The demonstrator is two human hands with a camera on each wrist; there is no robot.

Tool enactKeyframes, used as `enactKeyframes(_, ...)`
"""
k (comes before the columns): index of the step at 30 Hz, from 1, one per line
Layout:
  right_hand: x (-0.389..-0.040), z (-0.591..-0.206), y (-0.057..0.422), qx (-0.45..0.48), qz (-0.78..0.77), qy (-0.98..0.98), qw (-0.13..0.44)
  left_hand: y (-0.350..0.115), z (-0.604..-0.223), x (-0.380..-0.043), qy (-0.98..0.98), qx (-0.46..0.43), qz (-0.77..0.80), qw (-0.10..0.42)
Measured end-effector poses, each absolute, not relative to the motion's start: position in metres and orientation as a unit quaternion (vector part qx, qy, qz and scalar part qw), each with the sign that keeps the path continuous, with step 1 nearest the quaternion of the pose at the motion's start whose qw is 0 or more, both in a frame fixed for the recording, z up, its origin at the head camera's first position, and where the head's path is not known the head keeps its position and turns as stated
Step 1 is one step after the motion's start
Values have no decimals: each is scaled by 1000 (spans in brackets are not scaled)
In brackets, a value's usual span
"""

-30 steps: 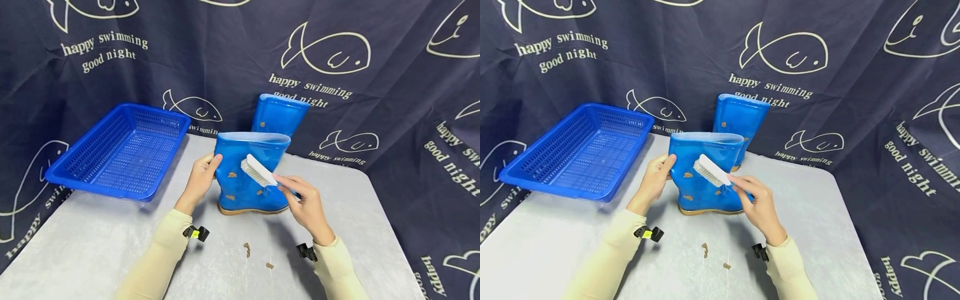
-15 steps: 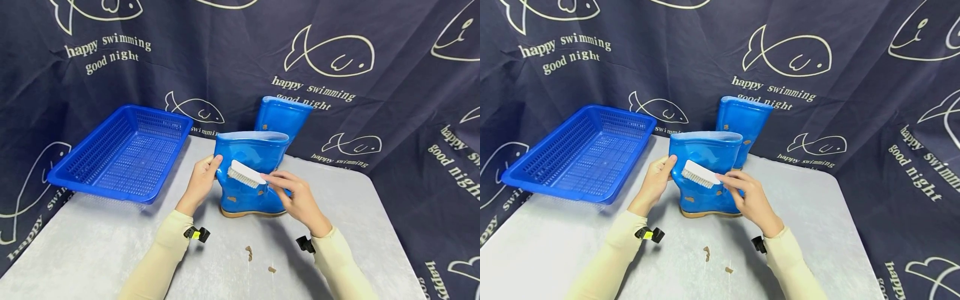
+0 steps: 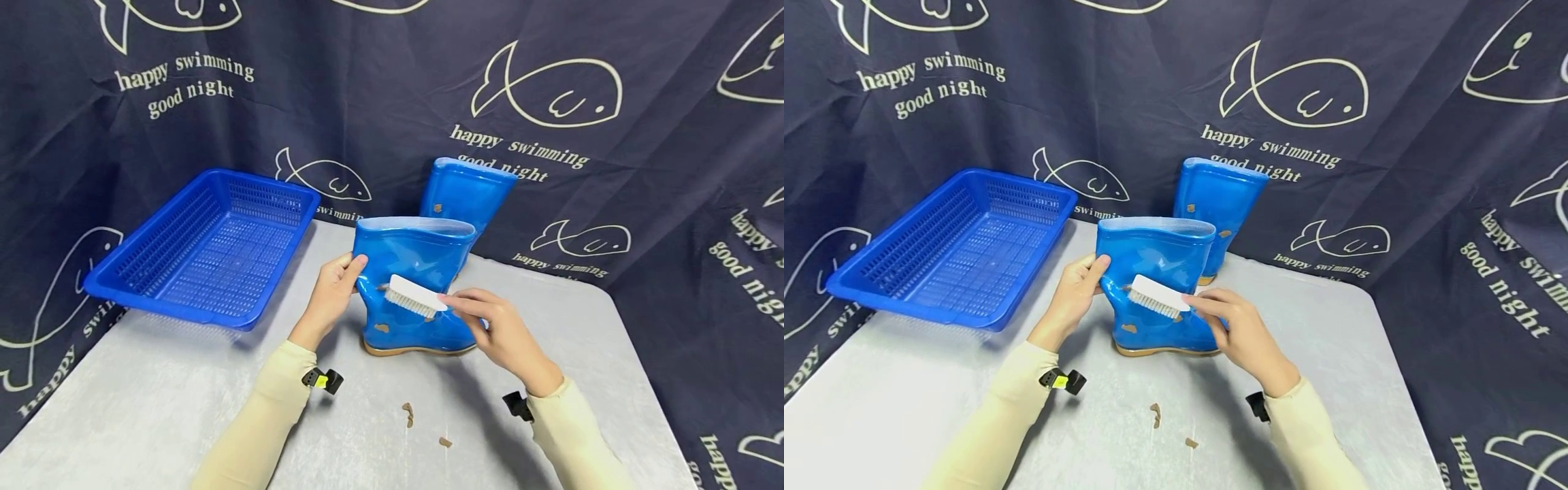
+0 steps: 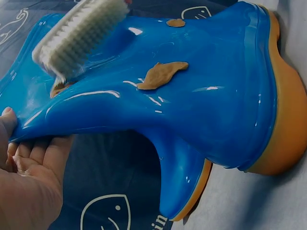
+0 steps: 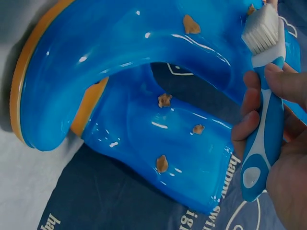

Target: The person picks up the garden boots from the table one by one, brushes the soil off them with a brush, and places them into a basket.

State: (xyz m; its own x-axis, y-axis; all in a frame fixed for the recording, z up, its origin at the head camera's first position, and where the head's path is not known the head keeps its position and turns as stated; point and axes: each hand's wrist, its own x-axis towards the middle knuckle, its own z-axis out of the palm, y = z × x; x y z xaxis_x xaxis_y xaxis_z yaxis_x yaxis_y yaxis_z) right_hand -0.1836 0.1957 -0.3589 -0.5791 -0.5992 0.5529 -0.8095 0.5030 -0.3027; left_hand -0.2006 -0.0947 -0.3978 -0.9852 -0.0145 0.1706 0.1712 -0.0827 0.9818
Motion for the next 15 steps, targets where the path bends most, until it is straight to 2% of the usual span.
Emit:
enactKeyframes(6,-183,-350,190,418,286,-832,226,-96,-400,-203,-670,-45,-738,61)
enactKeyframes(15,-187,-360,183,427,275,-840,189,-96,-400,-203,-670,-49,-739,57)
